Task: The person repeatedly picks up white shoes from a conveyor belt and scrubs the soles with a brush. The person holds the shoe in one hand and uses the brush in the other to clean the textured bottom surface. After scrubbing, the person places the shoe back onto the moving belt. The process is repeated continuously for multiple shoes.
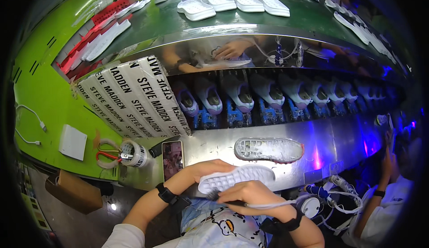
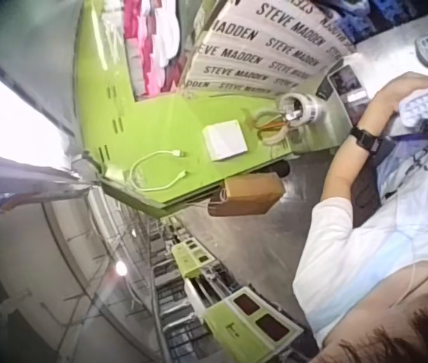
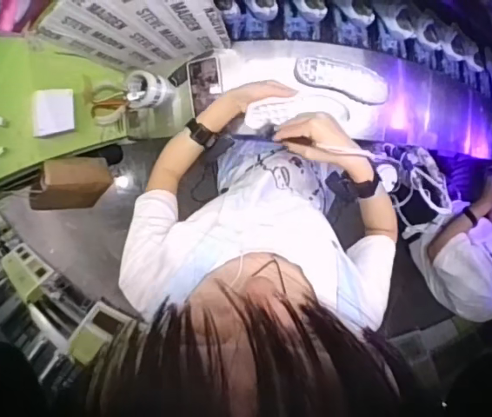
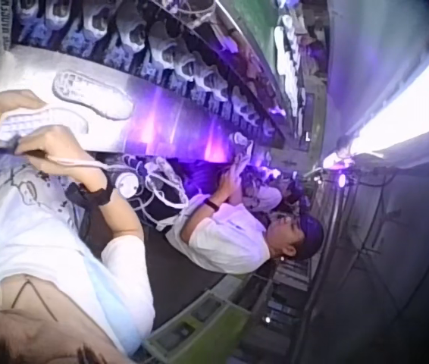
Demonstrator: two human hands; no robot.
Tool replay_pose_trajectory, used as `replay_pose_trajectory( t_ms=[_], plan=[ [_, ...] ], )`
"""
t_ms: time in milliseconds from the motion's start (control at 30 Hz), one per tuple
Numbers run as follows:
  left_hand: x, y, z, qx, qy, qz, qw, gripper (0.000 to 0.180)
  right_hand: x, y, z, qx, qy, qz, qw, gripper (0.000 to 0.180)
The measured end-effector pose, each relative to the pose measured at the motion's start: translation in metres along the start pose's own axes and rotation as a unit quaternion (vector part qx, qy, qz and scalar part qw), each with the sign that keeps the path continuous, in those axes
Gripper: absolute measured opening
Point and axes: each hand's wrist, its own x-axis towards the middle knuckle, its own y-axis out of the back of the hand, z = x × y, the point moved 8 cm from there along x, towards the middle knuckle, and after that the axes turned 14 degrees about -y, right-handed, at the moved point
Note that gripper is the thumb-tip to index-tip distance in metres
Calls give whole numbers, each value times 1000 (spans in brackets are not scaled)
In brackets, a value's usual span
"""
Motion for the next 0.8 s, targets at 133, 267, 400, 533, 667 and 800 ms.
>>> replay_pose_trajectory(
  t_ms=[133, 267, 400, 533, 667, 800],
  plan=[
    [3, -8, -25, -41, 116, -47, 991, 32, -7, 21, -15, -91, 79, 77, 990, 24],
    [-11, 10, -29, -136, 111, -76, 982, 45, -27, 23, 7, 42, 48, -26, 998, 26],
    [-8, 12, -12, -410, -170, -19, 896, 68, -31, 68, 16, 198, -11, 184, 963, 22],
    [-14, -27, 35, -232, -367, 122, 892, 61, -10, 31, 29, 258, -101, 214, 937, 20],
    [-13, -10, 5, -397, -329, -46, 856, 62, -6, 63, 13, 167, -36, 432, 885, 22],
    [-4, -24, 21, -434, -344, -16, 832, 59, 4, 6, -31, -61, 88, 339, 935, 21]
  ],
)
